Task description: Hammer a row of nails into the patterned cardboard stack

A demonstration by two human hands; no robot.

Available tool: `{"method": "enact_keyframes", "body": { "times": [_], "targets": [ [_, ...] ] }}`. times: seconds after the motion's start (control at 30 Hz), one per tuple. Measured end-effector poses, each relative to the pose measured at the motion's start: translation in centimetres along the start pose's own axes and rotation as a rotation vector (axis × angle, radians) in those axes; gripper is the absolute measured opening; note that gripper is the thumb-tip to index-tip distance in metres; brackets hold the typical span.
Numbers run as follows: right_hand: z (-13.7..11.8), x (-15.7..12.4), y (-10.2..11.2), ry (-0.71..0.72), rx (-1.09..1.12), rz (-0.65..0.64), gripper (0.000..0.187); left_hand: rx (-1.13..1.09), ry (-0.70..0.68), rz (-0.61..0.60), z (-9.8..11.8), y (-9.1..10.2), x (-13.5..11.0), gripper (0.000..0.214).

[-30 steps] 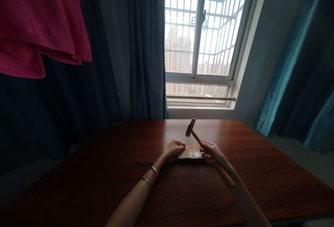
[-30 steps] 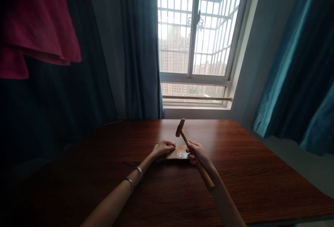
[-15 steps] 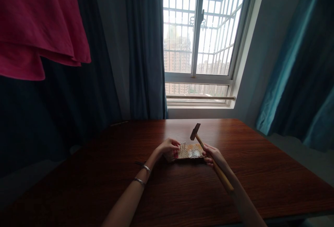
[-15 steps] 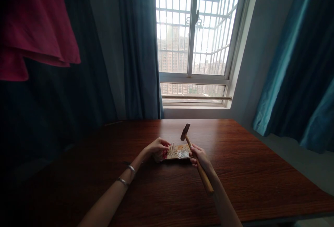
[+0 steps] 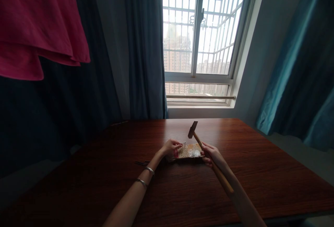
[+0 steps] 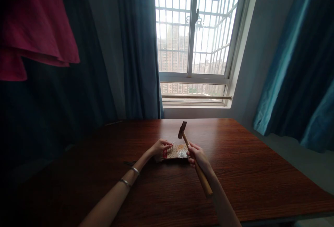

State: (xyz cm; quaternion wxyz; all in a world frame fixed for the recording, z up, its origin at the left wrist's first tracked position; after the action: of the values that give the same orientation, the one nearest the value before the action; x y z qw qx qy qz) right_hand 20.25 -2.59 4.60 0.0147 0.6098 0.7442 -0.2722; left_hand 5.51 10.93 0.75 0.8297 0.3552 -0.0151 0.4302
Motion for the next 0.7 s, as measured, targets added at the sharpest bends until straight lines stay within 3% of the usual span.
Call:
{"method": "enact_keyframes", "body": {
  "times": [0.07, 0.3, 0.7],
  "targets": [
    [-0.1, -0.2, -0.3, -0.001, -0.008, 0.007, 0.05, 0.042, -0.05, 0.006, 0.7, 0.0, 0.1, 0.037],
    [-0.5, -1.0, -1.2, 0.001, -0.049, 0.037, 0.05, 0.101, -0.025, 0.058, 1.6, 0.2, -0.3, 0.042],
    [-0.5, -0.5, -3.5, -0.029, -0.245, -0.01, 0.036, 0.069, -0.007, 0.085, 0.9, -0.3, -0.3, 0.043]
  ]
}}
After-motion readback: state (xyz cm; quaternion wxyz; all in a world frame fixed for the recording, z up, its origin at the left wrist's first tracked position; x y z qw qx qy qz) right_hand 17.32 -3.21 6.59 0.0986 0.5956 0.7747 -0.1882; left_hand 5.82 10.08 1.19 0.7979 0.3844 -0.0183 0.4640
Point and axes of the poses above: each hand's wrist, its own x-axis towards the middle knuckle, its own y-axis out of the back of the hand, z = x × y, the point moved 10 cm from there along x, towards the middle knuckle, and after that the axes turned 12 degrees about -y, right-handed, at the moved point
